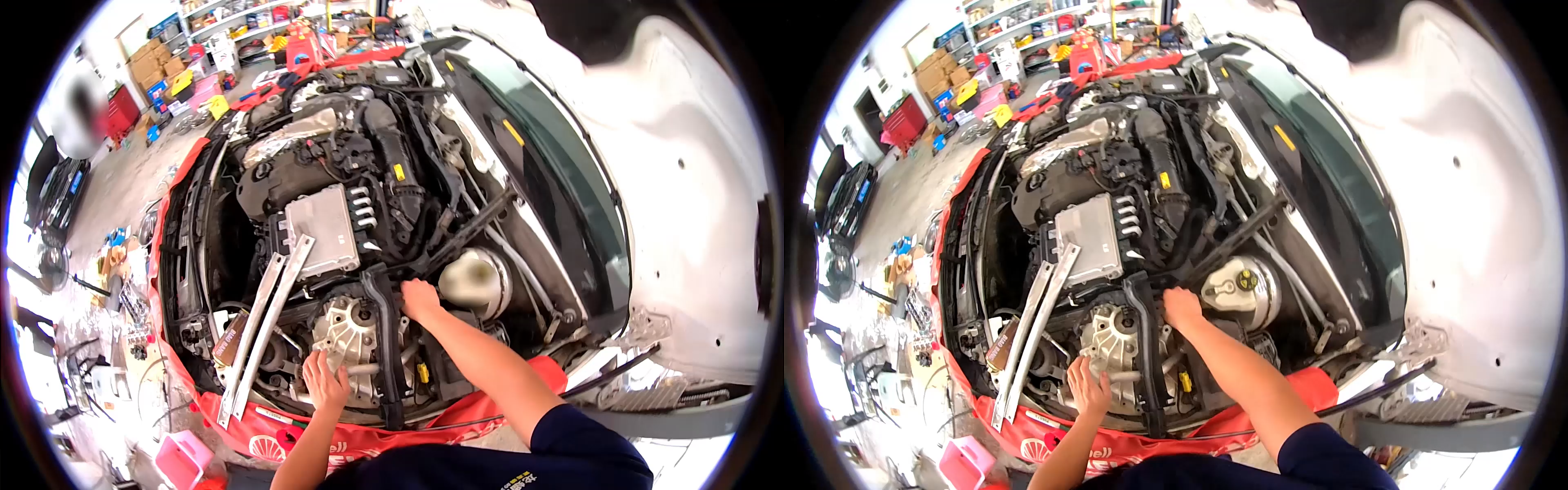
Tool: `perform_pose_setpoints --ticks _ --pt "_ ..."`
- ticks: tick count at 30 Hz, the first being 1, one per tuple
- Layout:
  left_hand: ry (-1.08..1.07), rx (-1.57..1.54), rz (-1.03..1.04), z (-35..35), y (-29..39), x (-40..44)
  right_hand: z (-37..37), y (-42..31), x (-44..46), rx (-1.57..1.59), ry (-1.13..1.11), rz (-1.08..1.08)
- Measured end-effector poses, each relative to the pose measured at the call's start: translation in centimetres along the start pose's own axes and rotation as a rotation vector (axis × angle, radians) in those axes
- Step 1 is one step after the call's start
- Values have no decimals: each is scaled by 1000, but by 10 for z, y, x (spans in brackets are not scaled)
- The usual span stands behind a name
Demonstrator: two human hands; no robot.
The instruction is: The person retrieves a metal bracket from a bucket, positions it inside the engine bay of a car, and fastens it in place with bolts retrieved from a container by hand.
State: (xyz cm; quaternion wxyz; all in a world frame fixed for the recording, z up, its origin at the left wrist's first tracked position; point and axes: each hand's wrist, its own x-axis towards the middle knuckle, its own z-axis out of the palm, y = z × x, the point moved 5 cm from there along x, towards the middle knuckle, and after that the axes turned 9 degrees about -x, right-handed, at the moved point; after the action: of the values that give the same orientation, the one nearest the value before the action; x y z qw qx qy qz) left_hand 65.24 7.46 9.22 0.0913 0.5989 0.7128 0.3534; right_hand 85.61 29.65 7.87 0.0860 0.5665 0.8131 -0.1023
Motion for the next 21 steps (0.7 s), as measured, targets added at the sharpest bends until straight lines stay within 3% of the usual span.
perform_pose_setpoints --ticks 7,13,17,21 --pt "-24 -106 -111 -3 -7 -3 -1 -3 4 -35 -88 65" --pt "-127 -90 -146 8 -21 -6 -2 -3 5 -137 147 57" --pt "-106 -111 -111 -2 -17 -2 10 3 13 -134 -78 76" --pt "-92 -123 -87 2 -19 -7 15 6 14 -110 -67 127"
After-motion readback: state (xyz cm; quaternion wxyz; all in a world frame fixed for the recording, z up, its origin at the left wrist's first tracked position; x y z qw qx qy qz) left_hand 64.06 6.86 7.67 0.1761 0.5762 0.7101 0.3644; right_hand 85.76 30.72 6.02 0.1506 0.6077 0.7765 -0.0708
